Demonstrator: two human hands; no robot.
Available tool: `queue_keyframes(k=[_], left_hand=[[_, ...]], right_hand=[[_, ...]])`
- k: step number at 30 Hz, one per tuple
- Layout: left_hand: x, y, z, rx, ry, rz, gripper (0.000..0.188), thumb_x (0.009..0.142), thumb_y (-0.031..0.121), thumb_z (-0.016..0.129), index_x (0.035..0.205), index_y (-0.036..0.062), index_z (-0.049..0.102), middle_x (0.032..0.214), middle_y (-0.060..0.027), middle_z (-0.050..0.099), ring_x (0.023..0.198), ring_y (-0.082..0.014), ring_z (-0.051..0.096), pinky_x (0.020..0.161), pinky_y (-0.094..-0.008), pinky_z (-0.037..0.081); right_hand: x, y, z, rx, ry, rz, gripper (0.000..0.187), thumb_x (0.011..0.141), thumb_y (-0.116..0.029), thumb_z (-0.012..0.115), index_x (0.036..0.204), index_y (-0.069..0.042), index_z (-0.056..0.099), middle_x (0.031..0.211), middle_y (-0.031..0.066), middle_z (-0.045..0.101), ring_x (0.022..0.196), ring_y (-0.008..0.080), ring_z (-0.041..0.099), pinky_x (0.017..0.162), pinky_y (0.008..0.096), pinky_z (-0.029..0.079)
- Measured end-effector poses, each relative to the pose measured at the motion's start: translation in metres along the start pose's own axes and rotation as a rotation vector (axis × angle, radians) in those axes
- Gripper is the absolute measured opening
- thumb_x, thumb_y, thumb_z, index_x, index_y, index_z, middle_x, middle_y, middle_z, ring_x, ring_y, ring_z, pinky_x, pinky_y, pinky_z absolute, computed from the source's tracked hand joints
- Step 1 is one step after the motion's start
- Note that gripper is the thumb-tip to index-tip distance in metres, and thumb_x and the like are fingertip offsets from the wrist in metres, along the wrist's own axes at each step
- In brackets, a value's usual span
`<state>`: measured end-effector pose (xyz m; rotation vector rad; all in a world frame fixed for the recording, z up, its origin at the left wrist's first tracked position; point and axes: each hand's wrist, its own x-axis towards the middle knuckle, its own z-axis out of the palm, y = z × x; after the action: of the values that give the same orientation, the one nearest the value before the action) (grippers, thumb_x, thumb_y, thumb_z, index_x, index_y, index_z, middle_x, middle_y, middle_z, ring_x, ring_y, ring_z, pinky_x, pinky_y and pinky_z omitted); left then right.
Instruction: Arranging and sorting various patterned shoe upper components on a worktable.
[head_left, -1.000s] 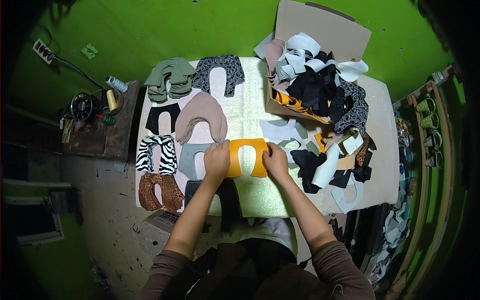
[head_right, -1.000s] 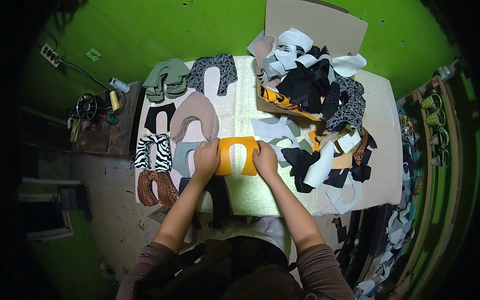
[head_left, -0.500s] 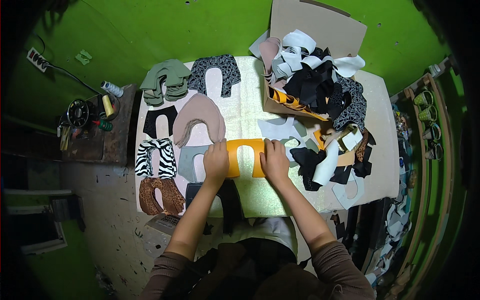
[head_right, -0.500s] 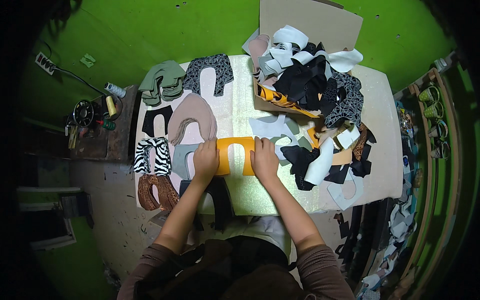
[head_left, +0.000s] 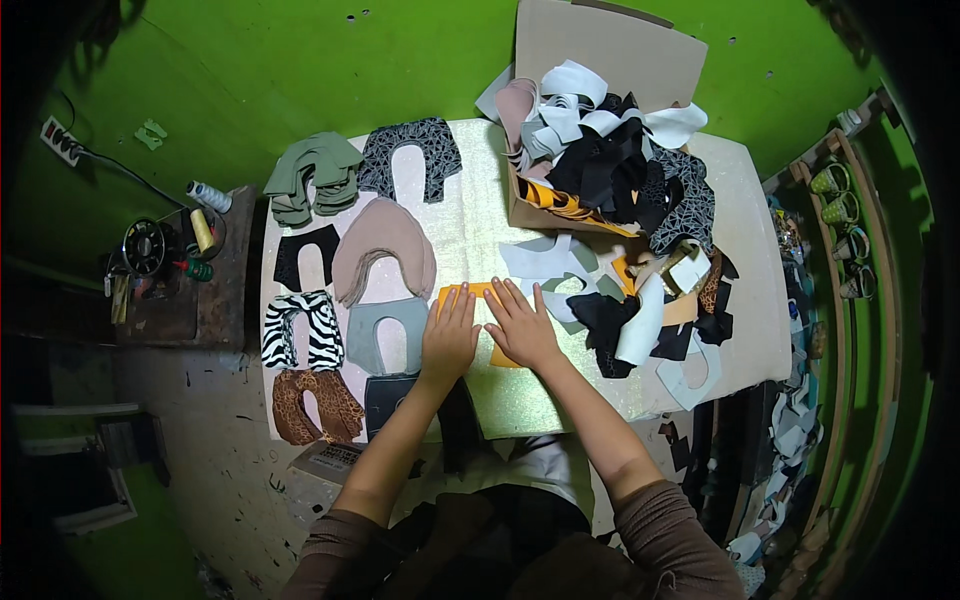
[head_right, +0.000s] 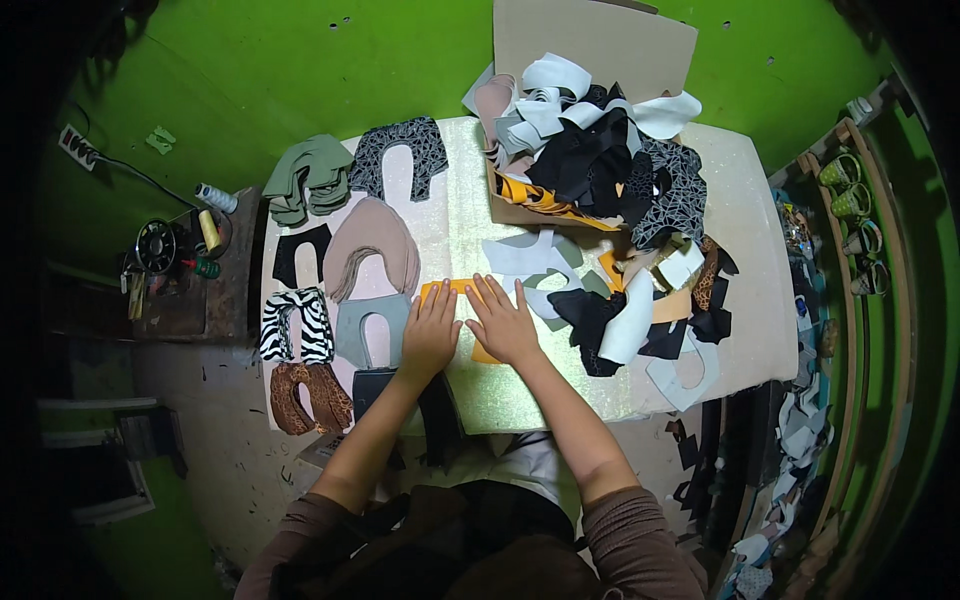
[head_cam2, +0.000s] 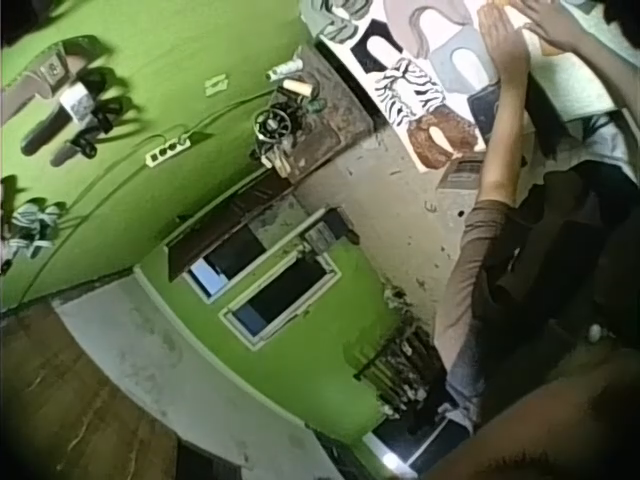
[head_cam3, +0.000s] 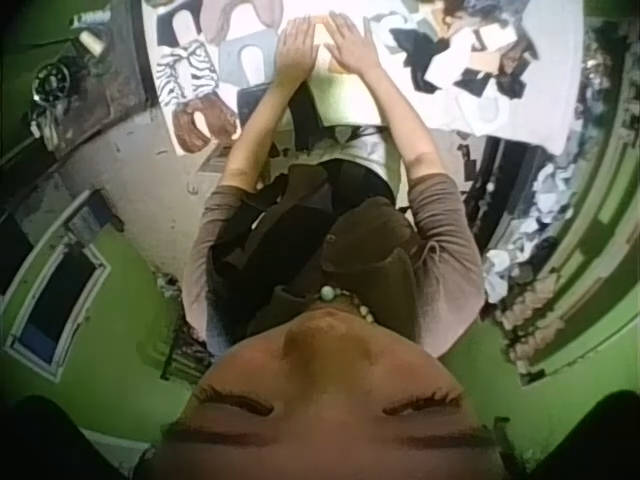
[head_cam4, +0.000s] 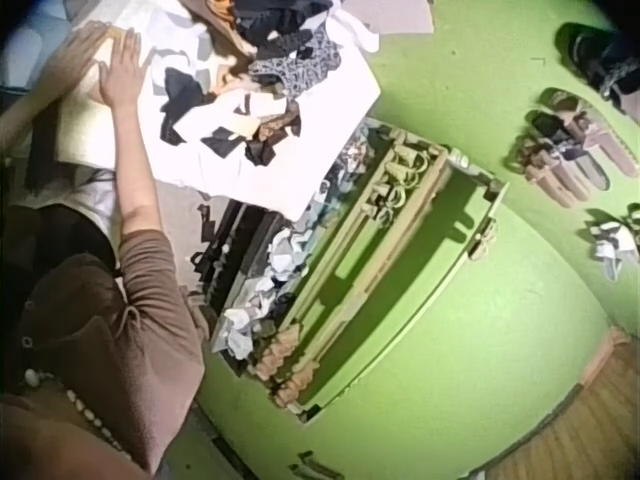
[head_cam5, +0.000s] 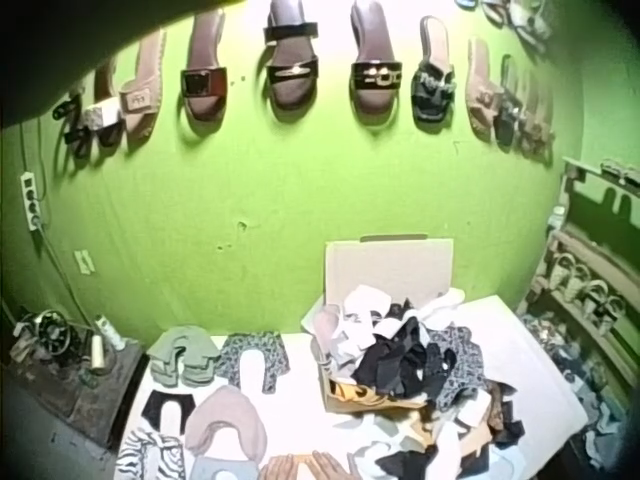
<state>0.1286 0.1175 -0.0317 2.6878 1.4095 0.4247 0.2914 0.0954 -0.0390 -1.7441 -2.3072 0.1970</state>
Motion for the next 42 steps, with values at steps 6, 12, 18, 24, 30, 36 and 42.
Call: queue_keyframes(k=[6, 12, 18, 24, 30, 36, 42], left_hand=[[0.017, 0.015, -0.004, -0.038, -0.012, -0.072, 0.041, 0.083, 0.020, 0.050, 0.119, -0.0006, 0.047, 0.127, -0.0183, 0.044, 0.118, -0.0297, 0.042, 0.098, -0.0425, 0.031], [0.087, 0.061, -0.022, -0.470, 0.094, -0.236, 0.048, 0.088, 0.023, 0.046, 0.125, -0.0069, 0.037, 0.130, -0.0251, 0.038, 0.120, -0.0381, 0.037, 0.101, -0.0403, 0.028], [0.165, 0.080, -0.004, -0.729, 0.333, -0.478, 0.069, 0.089, 0.035, 0.048, 0.133, -0.0101, 0.020, 0.135, -0.0293, 0.026, 0.127, -0.0389, 0.026, 0.105, -0.0362, 0.021], [0.185, 0.102, 0.002, -0.668, 0.461, -0.623, 0.061, 0.088, 0.029, 0.047, 0.133, -0.0058, 0.024, 0.132, -0.0269, 0.034, 0.121, -0.0375, 0.036, 0.101, -0.0362, 0.028], [0.182, 0.144, 0.013, -0.651, 0.424, -0.605, 0.060, 0.087, 0.026, 0.047, 0.133, -0.0054, 0.024, 0.131, -0.0263, 0.035, 0.121, -0.0368, 0.037, 0.100, -0.0359, 0.029], [0.203, 0.195, 0.025, -0.680, 0.346, -0.538, 0.065, 0.088, 0.028, 0.047, 0.133, -0.0088, 0.019, 0.134, -0.0268, 0.031, 0.123, -0.0384, 0.034, 0.102, -0.0371, 0.028], [0.212, 0.200, 0.024, -0.697, 0.288, -0.509, 0.067, 0.088, 0.031, 0.047, 0.134, -0.0080, 0.017, 0.135, -0.0272, 0.029, 0.124, -0.0377, 0.033, 0.103, -0.0393, 0.025]], right_hand=[[-0.003, 0.012, -0.023, 0.169, 0.077, -0.059, 0.050, 0.085, -0.031, 0.049, 0.130, -0.011, 0.040, 0.139, 0.0099, 0.032, 0.129, 0.0274, 0.027, 0.104, 0.0533, 0.017], [-0.013, 0.079, -0.105, -0.103, 0.368, 0.081, 0.049, 0.075, -0.013, 0.056, 0.123, -0.017, 0.049, 0.133, 0.0102, 0.039, 0.124, 0.0294, 0.034, 0.100, 0.0586, 0.019], [0.004, 0.184, -0.143, -0.329, 0.289, -0.002, 0.040, 0.071, -0.015, 0.056, 0.110, -0.004, 0.054, 0.108, 0.0122, 0.057, 0.103, 0.0234, 0.052, 0.097, 0.0413, 0.032], [0.003, 0.209, -0.133, -0.238, 0.307, -0.150, 0.011, 0.070, -0.010, 0.051, 0.078, -0.006, 0.057, 0.080, 0.0084, 0.061, 0.073, 0.0206, 0.059, 0.083, 0.0362, 0.041], [-0.019, 0.240, -0.148, -0.237, 0.332, -0.131, 0.003, 0.068, -0.010, 0.053, 0.070, -0.009, 0.056, 0.068, 0.0059, 0.057, 0.063, 0.0196, 0.057, 0.074, 0.0325, 0.041], [-0.044, 0.292, -0.168, -0.253, 0.302, -0.074, 0.012, 0.071, -0.010, 0.051, 0.079, -0.007, 0.060, 0.081, 0.0074, 0.063, 0.071, 0.0215, 0.058, 0.079, 0.0365, 0.042], [-0.051, 0.300, -0.171, -0.278, 0.351, -0.035, 0.016, 0.072, -0.010, 0.051, 0.085, -0.005, 0.060, 0.087, 0.0085, 0.061, 0.082, 0.0232, 0.056, 0.088, 0.0402, 0.038]])
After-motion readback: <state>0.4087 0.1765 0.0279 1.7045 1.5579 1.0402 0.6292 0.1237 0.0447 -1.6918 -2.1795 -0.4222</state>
